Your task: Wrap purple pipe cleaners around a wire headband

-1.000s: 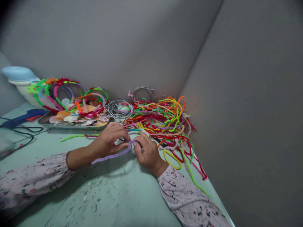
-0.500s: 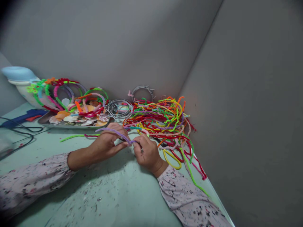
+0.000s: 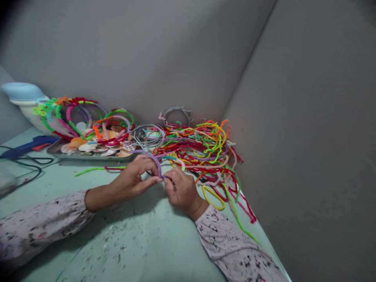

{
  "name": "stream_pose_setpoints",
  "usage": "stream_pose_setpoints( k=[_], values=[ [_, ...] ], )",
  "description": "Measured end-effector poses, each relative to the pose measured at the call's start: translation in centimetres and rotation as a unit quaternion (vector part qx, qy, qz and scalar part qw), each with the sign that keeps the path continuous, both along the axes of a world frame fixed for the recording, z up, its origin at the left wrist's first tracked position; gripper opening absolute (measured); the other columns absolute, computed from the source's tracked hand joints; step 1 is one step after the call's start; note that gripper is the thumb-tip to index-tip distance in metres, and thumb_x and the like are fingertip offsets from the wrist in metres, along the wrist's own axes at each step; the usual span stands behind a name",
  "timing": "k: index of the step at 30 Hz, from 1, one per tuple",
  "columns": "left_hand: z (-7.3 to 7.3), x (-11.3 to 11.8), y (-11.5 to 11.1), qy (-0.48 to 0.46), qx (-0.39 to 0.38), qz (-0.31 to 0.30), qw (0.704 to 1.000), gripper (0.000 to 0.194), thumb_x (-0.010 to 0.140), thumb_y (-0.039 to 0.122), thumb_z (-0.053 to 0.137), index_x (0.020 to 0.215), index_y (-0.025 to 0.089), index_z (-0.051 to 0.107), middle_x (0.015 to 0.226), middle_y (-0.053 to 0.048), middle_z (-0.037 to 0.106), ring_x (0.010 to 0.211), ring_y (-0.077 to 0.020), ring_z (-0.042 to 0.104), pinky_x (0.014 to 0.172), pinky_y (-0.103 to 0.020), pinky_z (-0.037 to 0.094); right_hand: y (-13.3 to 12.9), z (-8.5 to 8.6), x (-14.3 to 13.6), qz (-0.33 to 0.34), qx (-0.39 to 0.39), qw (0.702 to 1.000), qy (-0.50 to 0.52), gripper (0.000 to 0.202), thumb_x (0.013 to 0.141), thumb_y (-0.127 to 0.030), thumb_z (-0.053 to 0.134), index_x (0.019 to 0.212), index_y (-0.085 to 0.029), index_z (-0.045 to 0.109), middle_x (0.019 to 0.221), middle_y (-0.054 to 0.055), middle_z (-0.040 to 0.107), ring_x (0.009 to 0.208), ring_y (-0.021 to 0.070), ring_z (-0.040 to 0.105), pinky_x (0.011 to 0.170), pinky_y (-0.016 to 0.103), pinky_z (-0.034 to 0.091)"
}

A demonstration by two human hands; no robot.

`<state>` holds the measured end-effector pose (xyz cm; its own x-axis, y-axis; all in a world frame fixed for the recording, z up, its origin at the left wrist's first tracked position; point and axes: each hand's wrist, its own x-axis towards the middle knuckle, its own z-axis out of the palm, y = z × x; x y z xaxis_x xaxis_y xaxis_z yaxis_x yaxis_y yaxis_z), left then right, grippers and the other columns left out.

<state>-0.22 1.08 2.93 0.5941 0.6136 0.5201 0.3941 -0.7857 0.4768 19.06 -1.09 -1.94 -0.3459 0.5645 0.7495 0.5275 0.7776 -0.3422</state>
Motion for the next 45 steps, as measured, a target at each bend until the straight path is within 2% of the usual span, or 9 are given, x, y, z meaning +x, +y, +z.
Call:
stream_pose_setpoints(
  k=[5, 13, 18, 23, 28, 33, 40, 45],
  values=[
    [-0.07, 0.08, -0.07, -0.009, -0.038, 0.0, 0.999, 0.015, 0.084, 0.025, 0.061, 0.074, 0.016, 0.057, 0.076, -0.001, 0.062, 0.075, -0.0143, 0.054, 0.08, -0.032, 0.038, -0.02, 0.07, -0.02, 0.003, 0.003, 1.0, -0.006, 0.013, 0.085, -0.014, 0.048, 0.094, -0.021, 0.053, 0.08, 0.004, 0.059, 0.077, 0.0183, 0.059, 0.065, 0.031, 0.05],
    [-0.4, 0.15, 0.07, -0.03, -0.099, 0.0, 0.995, 0.015, 0.084, 0.027, 0.061, 0.074, 0.016, 0.058, 0.075, 0.0, 0.062, 0.074, -0.0135, 0.054, 0.076, -0.03, 0.039, 0.02, 0.07, -0.04, -0.004, 0.001, 1.0, -0.005, 0.012, 0.085, -0.014, 0.048, 0.093, -0.021, 0.054, 0.08, 0.004, 0.06, 0.076, 0.0183, 0.059, 0.066, 0.031, 0.049],
    [-0.32, 0.26, 0.13, -0.03, -0.085, 0.011, 0.996, 0.013, 0.084, 0.028, 0.061, 0.078, 0.017, 0.061, 0.08, -0.001, 0.065, 0.077, -0.0146, 0.055, 0.079, -0.032, 0.039, 0.1, -0.02, -0.04, -0.013, 0.003, 1.0, 0.0, 0.015, 0.085, -0.014, 0.046, 0.095, -0.021, 0.054, 0.082, 0.005, 0.061, 0.078, 0.0191, 0.06, 0.071, 0.033, 0.051],
    [-0.22, 0.41, 0.07, -0.039, -0.115, 0.01, 0.993, 0.017, 0.086, 0.028, 0.056, 0.074, 0.016, 0.06, 0.077, -0.001, 0.063, 0.075, -0.0139, 0.055, 0.072, -0.028, 0.042, 0.16, -0.05, 0.07, -0.001, -0.036, 0.999, -0.001, 0.013, 0.086, -0.016, 0.047, 0.097, -0.02, 0.054, 0.086, 0.006, 0.062, 0.082, 0.0196, 0.061, 0.075, 0.035, 0.052],
    [-0.3, 0.34, 0.17, -0.049, -0.129, 0.02, 0.99, 0.02, 0.087, 0.029, 0.054, 0.074, 0.015, 0.059, 0.073, 0.0, 0.058, 0.072, -0.0131, 0.052, 0.069, -0.026, 0.041, 0.08, 0.03, -0.06, 0.002, -0.042, 0.999, 0.006, 0.022, 0.087, -0.016, 0.046, 0.107, -0.021, 0.053, 0.091, 0.006, 0.062, 0.087, 0.0201, 0.06, 0.081, 0.038, 0.051],
    [-0.21, 0.23, 0.35, -0.063, -0.15, 0.034, 0.986, 0.021, 0.086, 0.031, 0.053, 0.073, 0.015, 0.059, 0.071, 0.001, 0.056, 0.069, -0.0123, 0.051, 0.065, -0.025, 0.041, -0.1, 0.14, -0.27, -0.02, -0.067, 0.996, 0.054, 0.028, 0.087, -0.018, 0.048, 0.115, -0.021, 0.05, 0.101, 0.009, 0.059, 0.078, 0.0174, 0.062, 0.068, 0.032, 0.054],
    [-0.34, 0.21, 0.39, -0.064, -0.151, 0.03, 0.986, 0.019, 0.086, 0.03, 0.054, 0.075, 0.016, 0.061, 0.071, 0.001, 0.058, 0.07, -0.0128, 0.052, 0.067, -0.026, 0.041, 0.06, 0.38, -0.27, -0.027, -0.054, 0.997, 0.038, 0.016, 0.089, -0.019, 0.047, 0.103, -0.021, 0.055, 0.091, 0.007, 0.062, 0.084, 0.0197, 0.062, 0.074, 0.035, 0.052],
    [-0.08, 0.24, 0.18, -0.07, -0.178, 0.03, 0.981, 0.02, 0.085, 0.029, 0.055, 0.071, 0.015, 0.06, 0.07, 0.001, 0.056, 0.068, -0.012, 0.051, 0.066, -0.026, 0.04, 0.09, 0.38, -0.27, -0.032, -0.029, 0.999, 0.029, 0.013, 0.09, -0.017, 0.048, 0.099, -0.021, 0.056, 0.084, 0.005, 0.062, 0.081, 0.0189, 0.06, 0.073, 0.033, 0.05]
  ],
)
